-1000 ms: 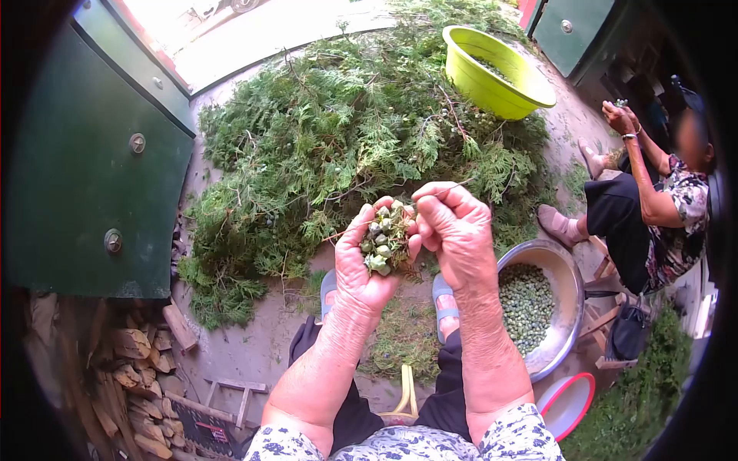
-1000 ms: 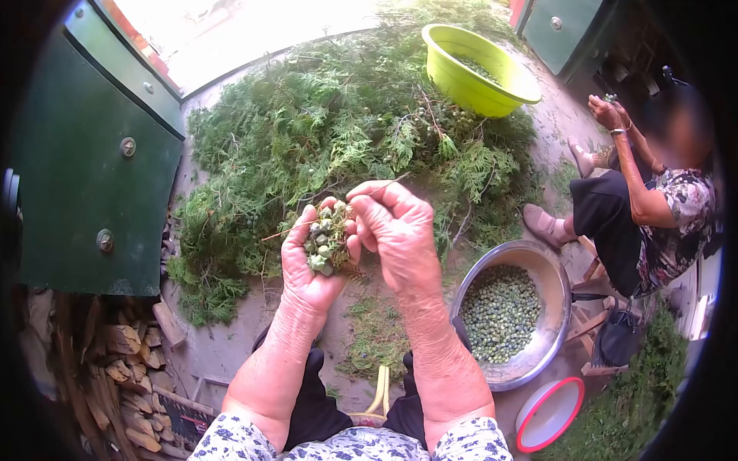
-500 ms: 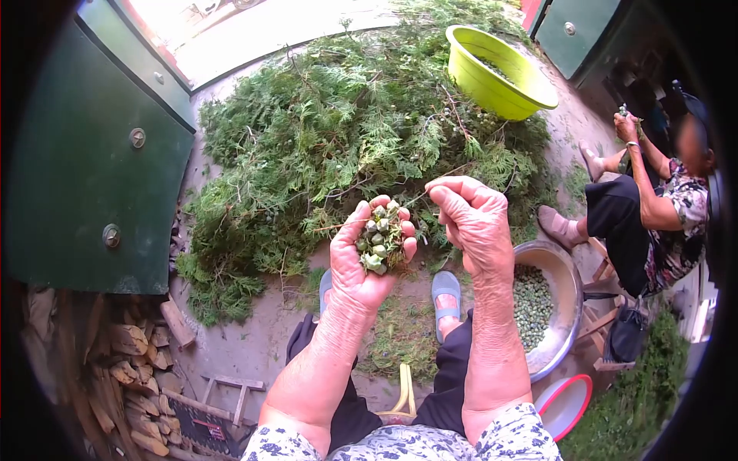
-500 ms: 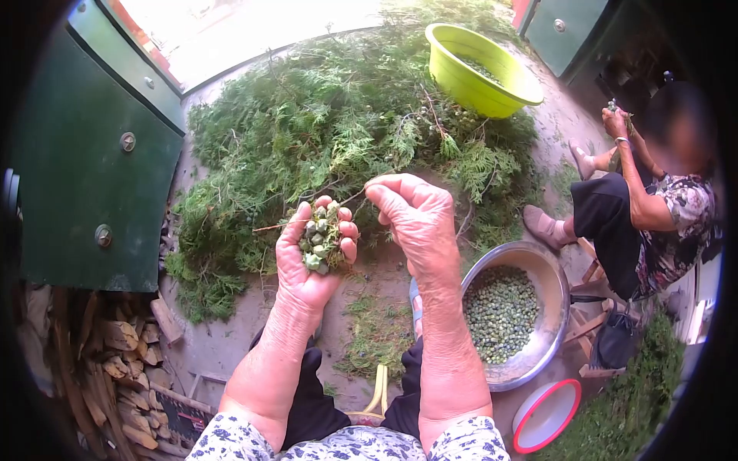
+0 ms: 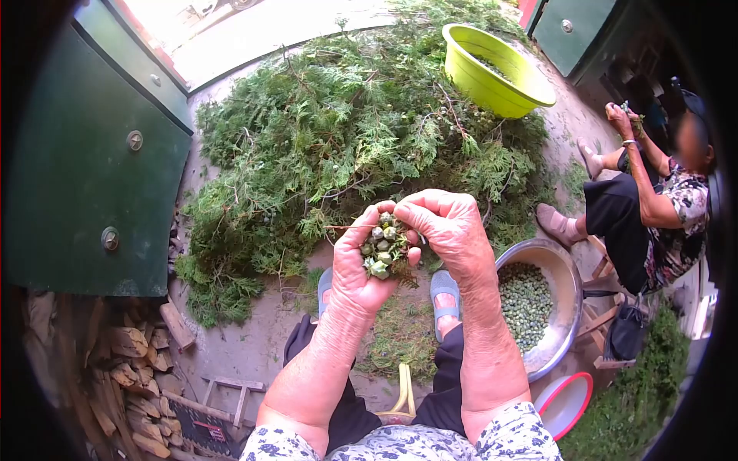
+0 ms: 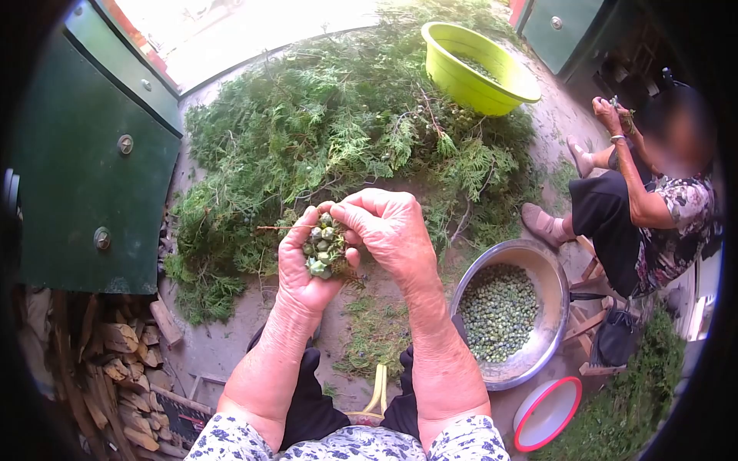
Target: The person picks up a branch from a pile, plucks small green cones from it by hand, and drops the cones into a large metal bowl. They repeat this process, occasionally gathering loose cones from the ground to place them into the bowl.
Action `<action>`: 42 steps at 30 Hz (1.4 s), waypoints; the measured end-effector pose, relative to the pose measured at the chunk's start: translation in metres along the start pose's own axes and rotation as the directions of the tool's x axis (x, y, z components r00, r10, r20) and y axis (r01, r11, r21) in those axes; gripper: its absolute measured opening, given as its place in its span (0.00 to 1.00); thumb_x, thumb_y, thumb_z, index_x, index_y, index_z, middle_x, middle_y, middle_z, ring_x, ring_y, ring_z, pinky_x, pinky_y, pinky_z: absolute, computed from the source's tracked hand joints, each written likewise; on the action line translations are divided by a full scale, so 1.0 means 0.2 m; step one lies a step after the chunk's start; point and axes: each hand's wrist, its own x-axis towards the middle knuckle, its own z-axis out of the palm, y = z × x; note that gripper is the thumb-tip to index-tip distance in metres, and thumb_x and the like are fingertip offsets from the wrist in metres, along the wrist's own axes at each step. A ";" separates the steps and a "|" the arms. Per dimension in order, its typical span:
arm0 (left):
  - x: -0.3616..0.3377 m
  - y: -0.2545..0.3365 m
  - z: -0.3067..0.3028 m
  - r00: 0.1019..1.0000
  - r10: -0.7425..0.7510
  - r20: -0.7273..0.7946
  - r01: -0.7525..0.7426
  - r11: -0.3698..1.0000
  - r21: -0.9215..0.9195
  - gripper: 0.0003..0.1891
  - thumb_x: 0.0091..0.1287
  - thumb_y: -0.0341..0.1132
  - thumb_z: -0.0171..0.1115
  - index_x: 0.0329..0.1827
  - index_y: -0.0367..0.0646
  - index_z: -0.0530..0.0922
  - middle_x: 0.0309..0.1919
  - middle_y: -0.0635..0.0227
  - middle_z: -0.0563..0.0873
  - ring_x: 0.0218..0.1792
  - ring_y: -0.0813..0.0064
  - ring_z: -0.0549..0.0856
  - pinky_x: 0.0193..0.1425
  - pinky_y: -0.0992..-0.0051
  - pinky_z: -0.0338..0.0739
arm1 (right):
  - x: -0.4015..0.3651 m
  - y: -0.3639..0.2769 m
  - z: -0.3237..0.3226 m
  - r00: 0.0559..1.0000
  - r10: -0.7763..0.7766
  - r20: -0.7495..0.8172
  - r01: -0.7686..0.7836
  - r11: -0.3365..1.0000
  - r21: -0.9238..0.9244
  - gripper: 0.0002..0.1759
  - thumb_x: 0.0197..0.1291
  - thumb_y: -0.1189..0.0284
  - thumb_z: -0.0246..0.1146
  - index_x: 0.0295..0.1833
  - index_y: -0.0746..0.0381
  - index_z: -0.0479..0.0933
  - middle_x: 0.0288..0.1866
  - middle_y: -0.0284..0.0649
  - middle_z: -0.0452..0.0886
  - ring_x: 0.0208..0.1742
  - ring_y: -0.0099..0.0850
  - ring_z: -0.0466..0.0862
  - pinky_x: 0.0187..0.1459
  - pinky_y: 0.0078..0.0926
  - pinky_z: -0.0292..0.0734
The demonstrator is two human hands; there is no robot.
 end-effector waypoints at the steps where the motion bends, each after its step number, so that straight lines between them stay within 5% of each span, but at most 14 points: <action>1: 0.00 0.00 -0.01 1.000 0.000 -0.001 0.000 1.000 0.000 0.11 0.68 0.41 0.56 0.45 0.44 0.76 0.34 0.62 0.82 0.34 0.65 0.84 0.33 0.66 0.83 | 0.00 0.00 0.00 1.000 0.001 -0.023 -0.001 1.000 0.026 0.11 0.59 0.67 0.65 0.39 0.65 0.81 0.24 0.28 0.79 0.22 0.13 0.73 0.22 0.11 0.67; 5: 0.02 -0.02 -0.01 1.000 -0.015 -0.023 0.016 1.000 0.013 0.11 0.68 0.41 0.56 0.46 0.45 0.76 0.35 0.62 0.83 0.34 0.66 0.84 0.32 0.67 0.82 | -0.01 -0.01 -0.03 0.991 0.074 -0.109 -0.054 0.984 0.172 0.09 0.60 0.70 0.65 0.39 0.66 0.79 0.25 0.31 0.79 0.20 0.15 0.72 0.19 0.12 0.65; 7: 0.02 -0.02 -0.02 1.000 -0.023 -0.015 0.023 0.999 0.025 0.11 0.68 0.41 0.55 0.47 0.45 0.76 0.36 0.61 0.83 0.34 0.66 0.83 0.32 0.68 0.82 | 0.02 0.04 -0.08 1.000 -0.024 0.011 0.015 0.852 0.523 0.09 0.61 0.71 0.62 0.41 0.66 0.76 0.28 0.35 0.79 0.18 0.17 0.72 0.19 0.13 0.68; 11: 0.02 -0.01 -0.03 0.999 -0.027 -0.019 0.027 0.999 0.020 0.12 0.68 0.41 0.55 0.47 0.44 0.76 0.36 0.61 0.83 0.34 0.66 0.84 0.31 0.69 0.81 | 0.02 -0.01 -0.04 0.997 0.061 -0.051 -0.009 0.724 0.690 0.08 0.63 0.73 0.59 0.43 0.66 0.74 0.35 0.39 0.78 0.23 0.18 0.74 0.20 0.14 0.69; 13: 0.02 -0.01 -0.04 0.999 -0.028 -0.023 0.029 0.999 0.044 0.12 0.68 0.41 0.56 0.48 0.44 0.76 0.36 0.61 0.83 0.33 0.67 0.83 0.30 0.70 0.80 | 0.02 0.03 -0.07 0.999 -0.015 0.037 -0.014 0.728 0.686 0.09 0.65 0.73 0.57 0.46 0.68 0.73 0.35 0.39 0.78 0.26 0.20 0.76 0.23 0.14 0.71; 15: 0.02 -0.01 -0.04 0.999 -0.023 -0.025 0.024 0.998 0.055 0.12 0.68 0.41 0.56 0.48 0.44 0.76 0.36 0.61 0.83 0.33 0.67 0.83 0.30 0.69 0.80 | 0.01 0.04 -0.08 0.999 0.035 0.000 -0.031 0.882 0.469 0.12 0.67 0.72 0.54 0.51 0.68 0.72 0.37 0.40 0.78 0.28 0.22 0.78 0.27 0.17 0.73; 21: 0.02 0.00 -0.03 0.998 -0.009 -0.056 0.013 0.997 0.072 0.13 0.68 0.42 0.55 0.49 0.45 0.75 0.37 0.62 0.81 0.35 0.66 0.80 0.30 0.72 0.78 | 0.03 0.04 -0.06 0.998 0.004 -0.068 0.042 0.757 0.652 0.16 0.68 0.73 0.52 0.58 0.70 0.69 0.45 0.42 0.76 0.39 0.28 0.79 0.36 0.20 0.76; 24: 0.02 0.01 -0.03 0.999 -0.004 -0.051 0.008 0.998 0.064 0.13 0.67 0.42 0.55 0.49 0.45 0.75 0.37 0.62 0.81 0.35 0.66 0.80 0.29 0.72 0.78 | 0.03 0.03 -0.06 0.994 0.044 -0.100 0.028 0.783 0.621 0.18 0.67 0.75 0.51 0.60 0.71 0.68 0.48 0.45 0.77 0.45 0.32 0.80 0.42 0.26 0.79; 27: 0.02 0.01 -0.03 0.998 -0.003 -0.055 0.005 1.000 0.026 0.13 0.67 0.42 0.56 0.49 0.45 0.76 0.37 0.61 0.81 0.35 0.66 0.80 0.29 0.72 0.77 | 0.01 0.02 -0.05 0.995 -0.060 -0.083 0.092 0.878 0.470 0.16 0.65 0.78 0.54 0.57 0.71 0.71 0.48 0.46 0.77 0.41 0.28 0.81 0.35 0.20 0.78; 28: 0.03 0.01 -0.03 0.999 0.003 -0.049 0.000 0.999 0.050 0.13 0.67 0.42 0.55 0.49 0.45 0.75 0.37 0.61 0.81 0.35 0.66 0.80 0.29 0.72 0.77 | -0.01 0.01 -0.04 0.955 -0.251 -0.155 0.255 0.967 0.004 0.15 0.64 0.78 0.55 0.56 0.71 0.72 0.46 0.45 0.78 0.37 0.25 0.81 0.31 0.17 0.77; 29: 0.03 0.01 -0.04 0.999 0.008 -0.042 -0.005 0.997 0.073 0.13 0.68 0.42 0.55 0.49 0.45 0.75 0.37 0.61 0.81 0.35 0.66 0.80 0.29 0.72 0.77 | -0.02 0.00 -0.03 0.886 -0.446 -0.126 0.345 0.815 -0.466 0.14 0.63 0.79 0.57 0.54 0.71 0.74 0.44 0.44 0.79 0.34 0.22 0.81 0.28 0.14 0.75; 31: 0.02 0.01 -0.03 0.998 0.003 -0.060 0.001 0.997 0.074 0.13 0.68 0.42 0.55 0.49 0.45 0.75 0.37 0.61 0.81 0.35 0.66 0.79 0.29 0.72 0.77 | -0.01 0.01 -0.01 0.867 -0.460 -0.193 0.357 0.843 -0.403 0.11 0.62 0.76 0.61 0.49 0.68 0.78 0.35 0.38 0.80 0.25 0.15 0.76 0.22 0.12 0.69; 34: 0.02 0.00 -0.03 1.000 -0.016 -0.025 0.017 0.997 0.070 0.12 0.68 0.41 0.56 0.49 0.45 0.76 0.36 0.63 0.82 0.33 0.67 0.83 0.28 0.71 0.79 | -0.02 0.00 -0.05 0.985 -0.121 -0.127 0.118 0.993 -0.027 0.05 0.61 0.75 0.63 0.41 0.65 0.80 0.24 0.28 0.78 0.24 0.13 0.74 0.25 0.12 0.70; 42: 0.01 -0.01 -0.02 0.999 0.005 -0.052 0.001 0.994 0.107 0.14 0.66 0.38 0.57 0.52 0.45 0.75 0.37 0.66 0.82 0.34 0.69 0.84 0.26 0.70 0.81 | 0.00 0.03 0.01 0.991 -0.087 -0.102 0.067 0.980 -0.185 0.07 0.56 0.72 0.65 0.35 0.67 0.81 0.24 0.31 0.80 0.22 0.15 0.75 0.23 0.17 0.71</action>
